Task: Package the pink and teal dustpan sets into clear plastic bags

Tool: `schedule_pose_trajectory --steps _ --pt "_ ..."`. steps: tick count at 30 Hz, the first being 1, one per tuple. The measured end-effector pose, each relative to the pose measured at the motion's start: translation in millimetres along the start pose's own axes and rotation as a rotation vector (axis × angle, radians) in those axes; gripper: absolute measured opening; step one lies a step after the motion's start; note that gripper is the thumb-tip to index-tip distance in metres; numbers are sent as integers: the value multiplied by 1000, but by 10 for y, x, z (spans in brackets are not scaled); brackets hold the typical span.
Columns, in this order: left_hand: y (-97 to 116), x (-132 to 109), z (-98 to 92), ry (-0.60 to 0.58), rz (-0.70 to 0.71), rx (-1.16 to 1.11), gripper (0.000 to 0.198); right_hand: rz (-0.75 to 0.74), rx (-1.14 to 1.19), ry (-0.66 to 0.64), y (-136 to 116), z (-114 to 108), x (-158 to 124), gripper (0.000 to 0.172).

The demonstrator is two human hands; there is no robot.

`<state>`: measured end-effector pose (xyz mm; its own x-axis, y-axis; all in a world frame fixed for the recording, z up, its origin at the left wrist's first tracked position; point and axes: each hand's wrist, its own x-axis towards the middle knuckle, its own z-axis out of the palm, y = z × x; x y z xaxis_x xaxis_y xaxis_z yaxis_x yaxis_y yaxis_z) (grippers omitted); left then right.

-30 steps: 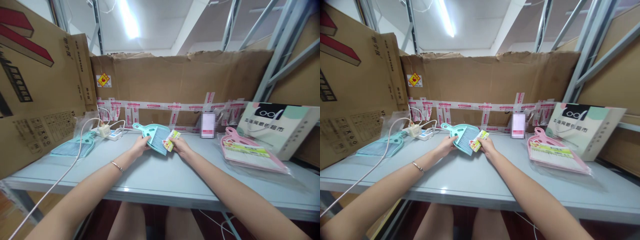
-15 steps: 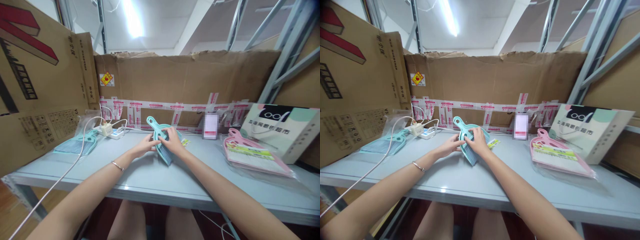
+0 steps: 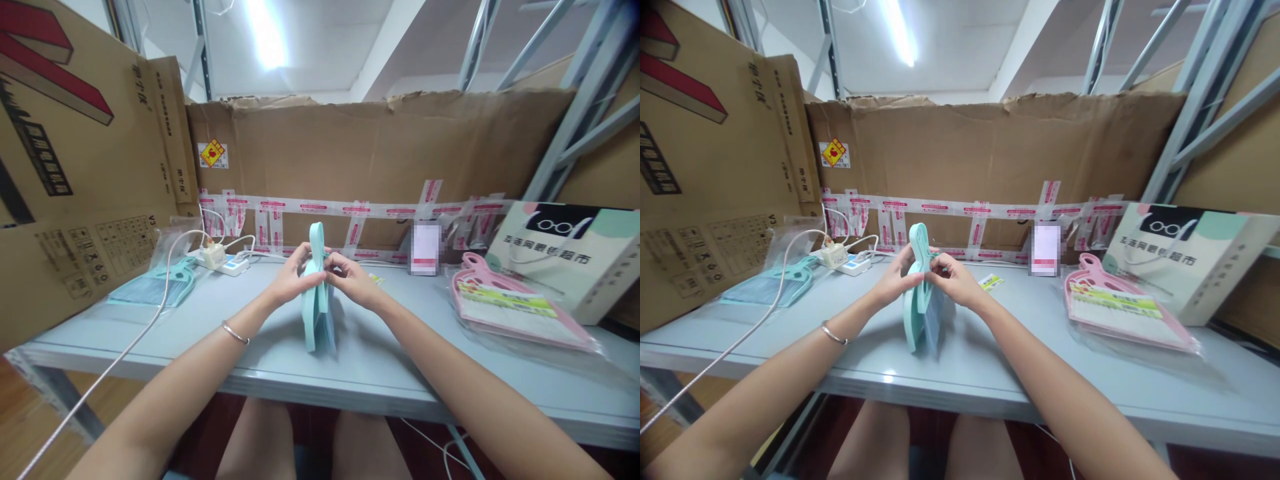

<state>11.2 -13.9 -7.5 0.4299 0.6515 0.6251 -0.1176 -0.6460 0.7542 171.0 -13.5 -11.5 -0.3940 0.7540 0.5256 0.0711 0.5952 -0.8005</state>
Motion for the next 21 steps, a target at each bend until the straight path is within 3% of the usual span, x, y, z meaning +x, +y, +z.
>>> schedule_pose_trajectory --steps 3,8,12,14,17,21 --pt "77 32 -35 20 17 77 33 -2 19 -48 -26 39 -12 34" --pt "129 48 -238 58 28 161 26 -58 -98 -60 -47 -50 -2 27" --pt "158 34 -674 360 128 180 26 -103 -157 265 -25 -436 -14 23" --pt "179 28 -851 473 155 185 26 -150 -260 356 43 -585 -23 17" --pt "217 17 -948 526 202 278 32 -330 -538 213 200 -574 -12 12" --pt "267 -56 -955 391 197 501 34 -479 -942 -144 361 -294 69 27"
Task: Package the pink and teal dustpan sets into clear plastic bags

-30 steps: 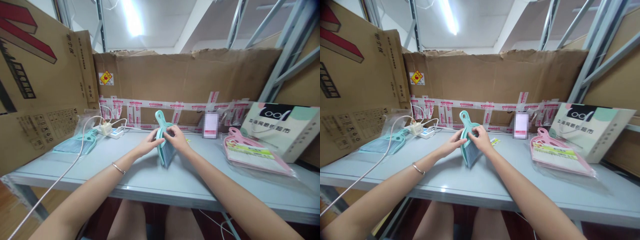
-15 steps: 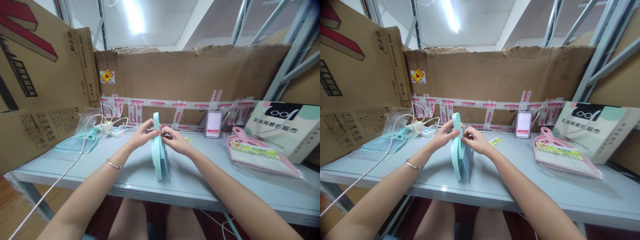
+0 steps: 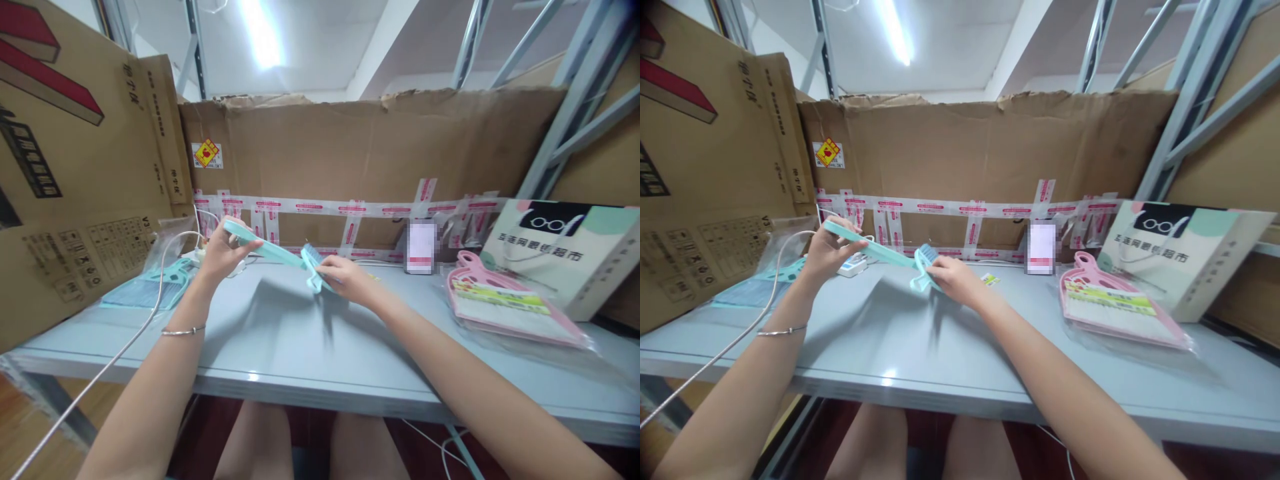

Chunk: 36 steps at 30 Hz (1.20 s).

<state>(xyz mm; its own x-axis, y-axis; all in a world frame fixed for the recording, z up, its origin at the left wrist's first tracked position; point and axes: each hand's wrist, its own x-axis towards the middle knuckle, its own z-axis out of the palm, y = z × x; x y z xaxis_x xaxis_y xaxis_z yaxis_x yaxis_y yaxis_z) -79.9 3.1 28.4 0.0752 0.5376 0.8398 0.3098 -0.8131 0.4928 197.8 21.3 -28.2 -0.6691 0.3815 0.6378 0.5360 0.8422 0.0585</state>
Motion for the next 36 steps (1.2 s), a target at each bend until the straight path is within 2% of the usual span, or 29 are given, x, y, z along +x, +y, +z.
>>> schedule_pose_trajectory --steps 3,6,8,11,15,17,20,22,25,28,30,33,36 --pt "-37 -95 -105 -179 50 252 29 -74 -138 -199 -33 118 108 35" --pt "-129 -222 -201 -311 138 449 18 -123 -204 -400 32 157 163 36" --pt "-184 -305 -221 -407 153 512 12 -130 -194 -464 108 185 163 35" --pt "-226 -406 -178 -600 125 591 11 -110 -155 -499 218 237 117 42" --pt "-222 -503 -64 -833 74 638 21 160 -23 -412 312 232 -67 62" --pt "-200 -536 -19 -902 44 639 21 311 -2 -342 335 174 -239 59" --pt "-157 -561 17 -996 13 601 21 447 -6 -347 363 49 -570 43" --pt "-143 -567 23 -1023 14 576 22 505 12 -389 410 -44 -780 39" --pt "-165 -579 19 -999 34 559 27 589 14 -412 564 -180 -991 37" --pt "-216 -602 9 -951 58 529 32 660 -3 -396 746 -268 -1047 35" --pt "-246 -620 3 -932 67 520 33 679 -17 -367 779 -266 -1001 37" --pt "-265 -637 7 -914 79 526 34 655 -32 -314 576 -154 -803 39" --pt "-249 -638 41 -893 105 542 33 535 47 -340 145 32 -495 50"
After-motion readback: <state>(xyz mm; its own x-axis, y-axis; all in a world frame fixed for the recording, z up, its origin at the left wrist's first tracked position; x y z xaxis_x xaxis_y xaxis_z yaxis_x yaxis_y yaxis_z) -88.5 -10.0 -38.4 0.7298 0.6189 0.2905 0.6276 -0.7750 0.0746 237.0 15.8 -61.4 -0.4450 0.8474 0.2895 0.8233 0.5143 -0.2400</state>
